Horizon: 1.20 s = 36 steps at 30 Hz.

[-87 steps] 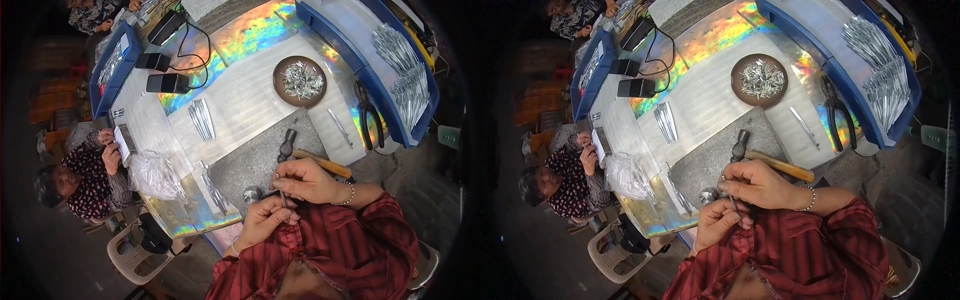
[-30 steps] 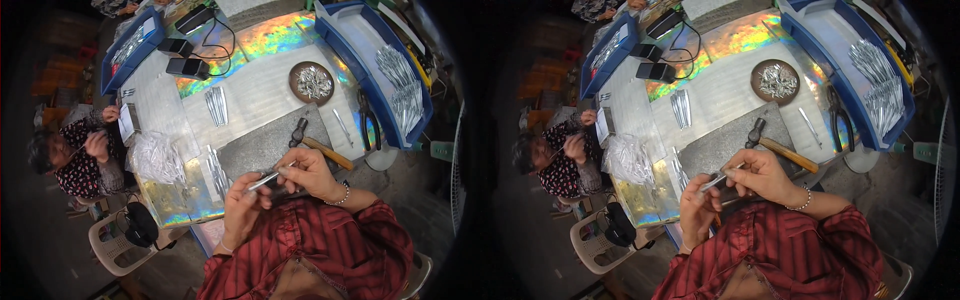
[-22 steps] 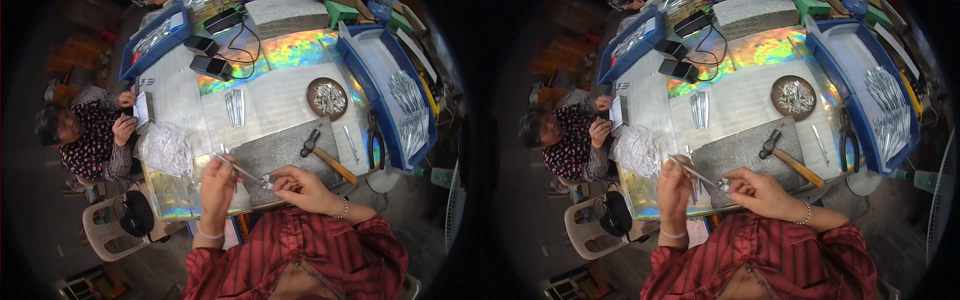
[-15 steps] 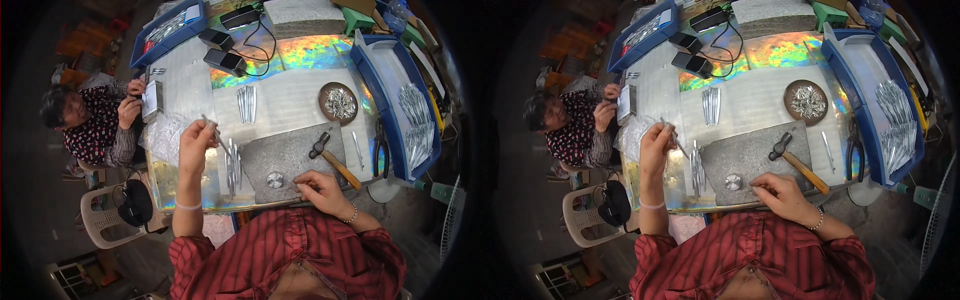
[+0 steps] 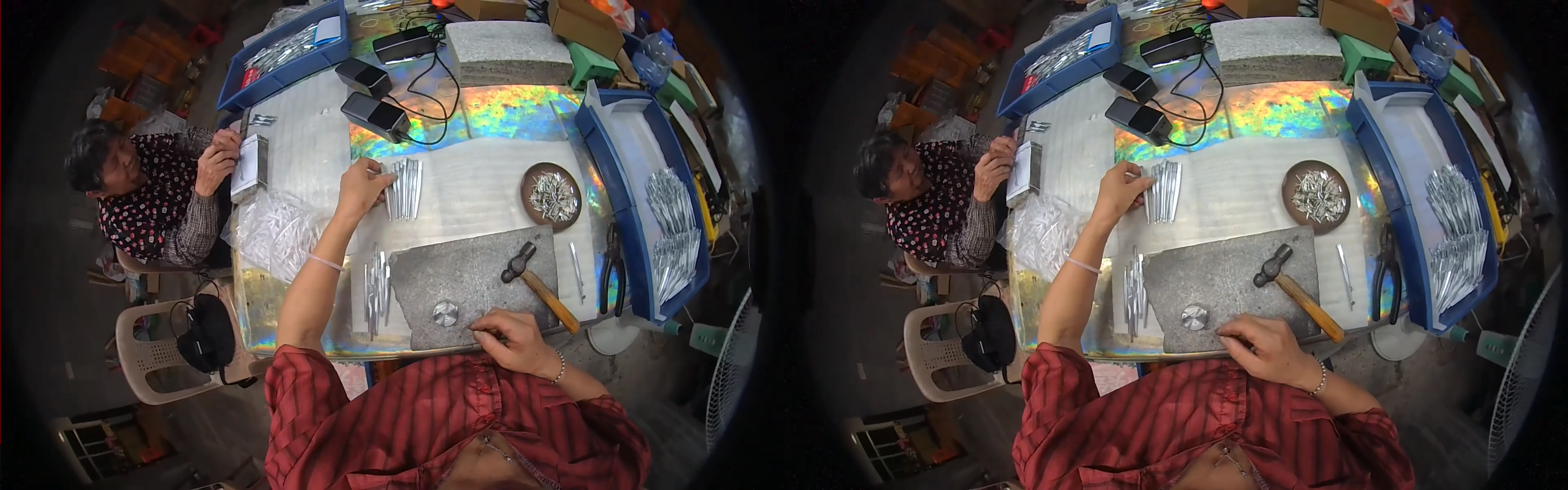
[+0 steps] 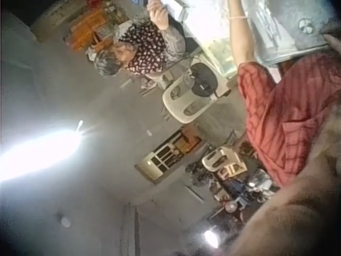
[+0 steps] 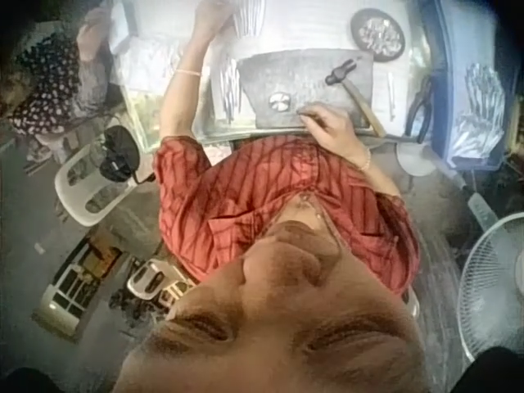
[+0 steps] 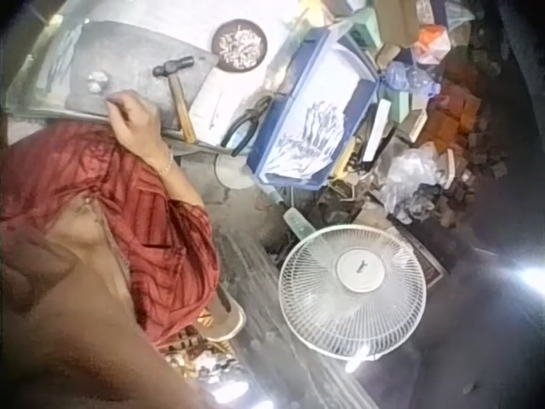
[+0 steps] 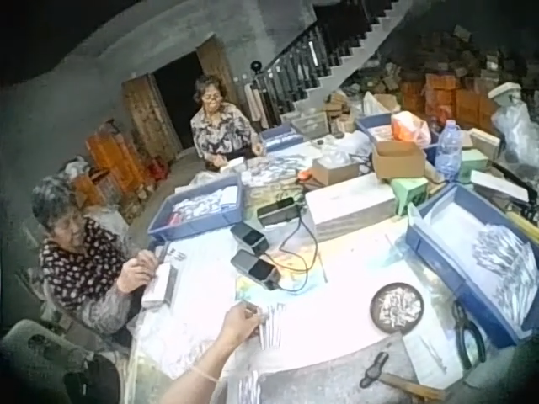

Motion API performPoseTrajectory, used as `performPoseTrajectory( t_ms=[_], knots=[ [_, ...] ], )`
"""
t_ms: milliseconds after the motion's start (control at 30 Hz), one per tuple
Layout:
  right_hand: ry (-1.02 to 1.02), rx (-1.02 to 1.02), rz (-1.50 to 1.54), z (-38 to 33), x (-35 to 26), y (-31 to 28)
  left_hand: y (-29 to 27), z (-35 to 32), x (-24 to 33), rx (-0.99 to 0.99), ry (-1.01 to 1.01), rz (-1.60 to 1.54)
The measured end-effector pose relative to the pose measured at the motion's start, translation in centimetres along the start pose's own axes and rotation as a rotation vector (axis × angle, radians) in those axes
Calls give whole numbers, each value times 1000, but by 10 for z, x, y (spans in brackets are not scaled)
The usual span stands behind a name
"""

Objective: Assembling small metal pins by hammering a metal rod into a base on a workshop table.

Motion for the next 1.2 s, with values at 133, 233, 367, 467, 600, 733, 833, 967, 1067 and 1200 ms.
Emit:
performPoseTrajectory(
  t_ms=[133, 233, 367, 467, 600, 733, 833, 967, 1067, 1200],
  knots=[
    [2, -23, 17, -1, 3, 1, 13, -1, 7, -37, 92, -13],
    [0, 10, 15, 0, 3, -1, 9, -3, 7, 20, 100, -32],
    [-22, 19, 12, 1, 2, -3, -7, -13, -5, 87, 212, 50],
    [-26, 16, -5, -1, 1, -3, 0, -27, -12, -5, 25, -144],
    [-31, 42, -47, -2, -3, 1, 1, -37, -3, -74, 100, -203],
    [-6, 42, -39, 0, -2, 6, -24, -66, 1, 0, 141, -193],
    [-12, 60, -46, 0, -2, 6, -44, -116, 5, 110, 116, -192],
    [-5, 32, -80, 1, -2, 8, -55, -171, -20, 157, 138, 20],
    [37, 28, -91, -2, -3, 3, -41, -192, -21, 185, 185, 115],
    [-37, 85, -231, -11, 2, 3, -22, -188, -33, 185, 421, 224]
  ],
)
Point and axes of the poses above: each hand's wrist, its own z-axis towards the middle knuckle, its own y-axis out of the palm, x = y × z, the point moved 8 cm from there along z, towards the middle knuckle, and after that the axes turned 15 degrees about -z, right-handed, at the moved point
